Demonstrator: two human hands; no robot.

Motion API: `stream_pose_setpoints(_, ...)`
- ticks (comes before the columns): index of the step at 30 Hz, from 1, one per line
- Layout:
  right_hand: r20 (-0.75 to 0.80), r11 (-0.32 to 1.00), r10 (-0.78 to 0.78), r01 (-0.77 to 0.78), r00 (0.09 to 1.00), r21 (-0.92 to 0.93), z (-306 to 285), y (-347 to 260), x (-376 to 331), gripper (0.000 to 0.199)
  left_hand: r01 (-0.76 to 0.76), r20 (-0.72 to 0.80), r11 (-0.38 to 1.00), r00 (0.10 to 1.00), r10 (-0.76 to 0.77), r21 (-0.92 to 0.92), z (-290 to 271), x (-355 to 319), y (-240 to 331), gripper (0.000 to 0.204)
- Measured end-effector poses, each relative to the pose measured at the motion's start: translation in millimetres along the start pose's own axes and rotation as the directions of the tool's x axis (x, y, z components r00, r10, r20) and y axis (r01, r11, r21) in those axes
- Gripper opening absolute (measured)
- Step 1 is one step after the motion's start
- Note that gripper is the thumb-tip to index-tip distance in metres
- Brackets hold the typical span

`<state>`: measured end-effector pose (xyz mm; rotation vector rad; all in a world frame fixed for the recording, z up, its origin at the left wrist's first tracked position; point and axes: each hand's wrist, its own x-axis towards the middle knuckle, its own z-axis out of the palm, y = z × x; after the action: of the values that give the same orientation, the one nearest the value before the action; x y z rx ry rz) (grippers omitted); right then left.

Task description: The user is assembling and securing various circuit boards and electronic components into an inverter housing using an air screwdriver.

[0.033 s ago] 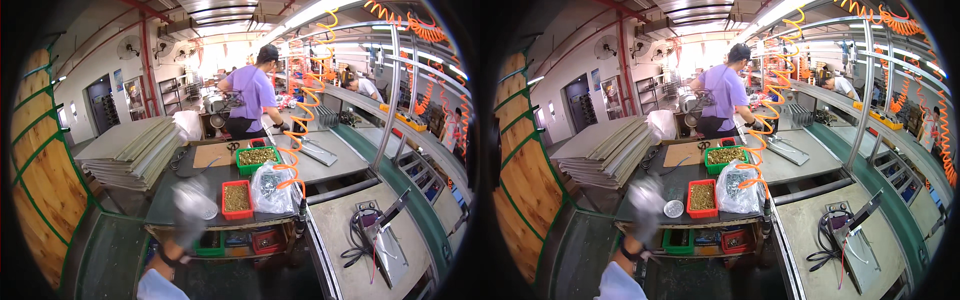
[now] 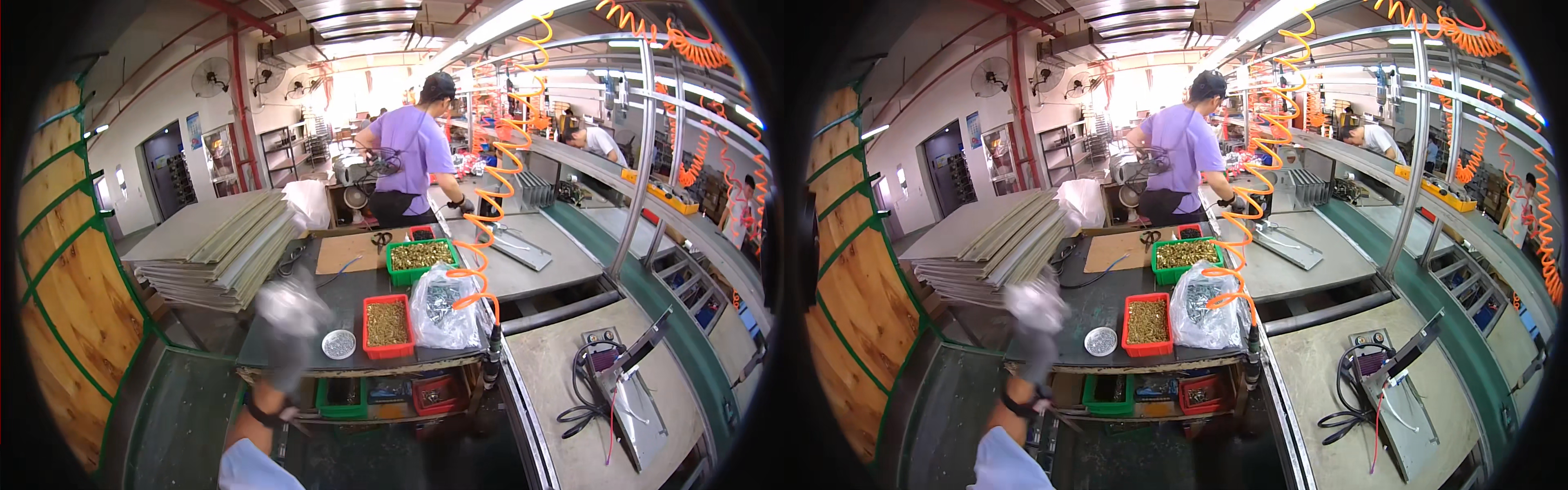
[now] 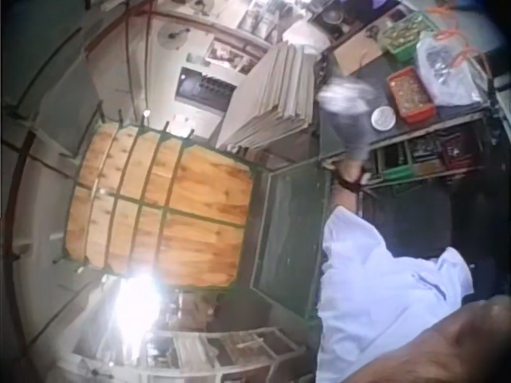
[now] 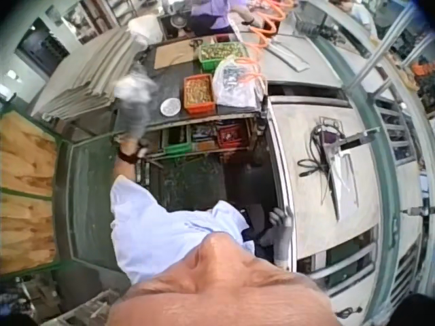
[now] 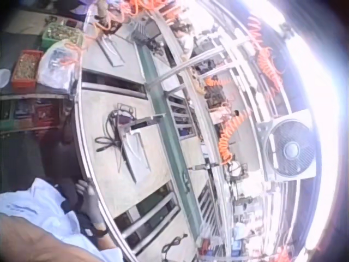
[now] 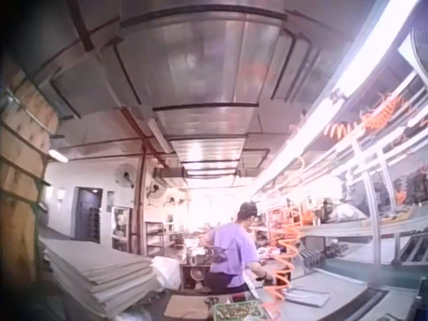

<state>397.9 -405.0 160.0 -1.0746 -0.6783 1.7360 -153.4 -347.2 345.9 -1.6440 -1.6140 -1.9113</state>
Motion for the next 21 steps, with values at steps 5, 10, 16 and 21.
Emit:
stream_pose_setpoints(5, -0.330, 0.980, -0.088, 0.021, 0.940, -0.200, -45, -25, -31, 0.064, -0.182, -0.190, 0.959, 0.955, 0.225, 0.219, -27, 66, -27, 0.024)
stream_pose_setpoints(10, -0.339, 0.924, -0.103, -0.037, 0.935, -0.382, -54, -13, -31, 0.060, -0.414, -0.033, 0.552, 0.778, 0.627, 0.723, -33, 100, -40, 0.031)
stream_pose_setpoints(16, -0.261, 0.880, -0.169, 0.026, 0.950, -0.474, -40, -4, -52, 0.053, 0.072, -0.183, 0.475, 0.964, 0.191, 0.877, 0, 215, -166, 0.071)
stream_pose_setpoints(21, -0.405, 0.881, -0.213, -0.004, 0.889, -0.472, -48, -1, -79, 0.053, 0.341, -0.140, 0.664, 0.931, -0.337, 0.666, 26, 136, -224, 0.065)
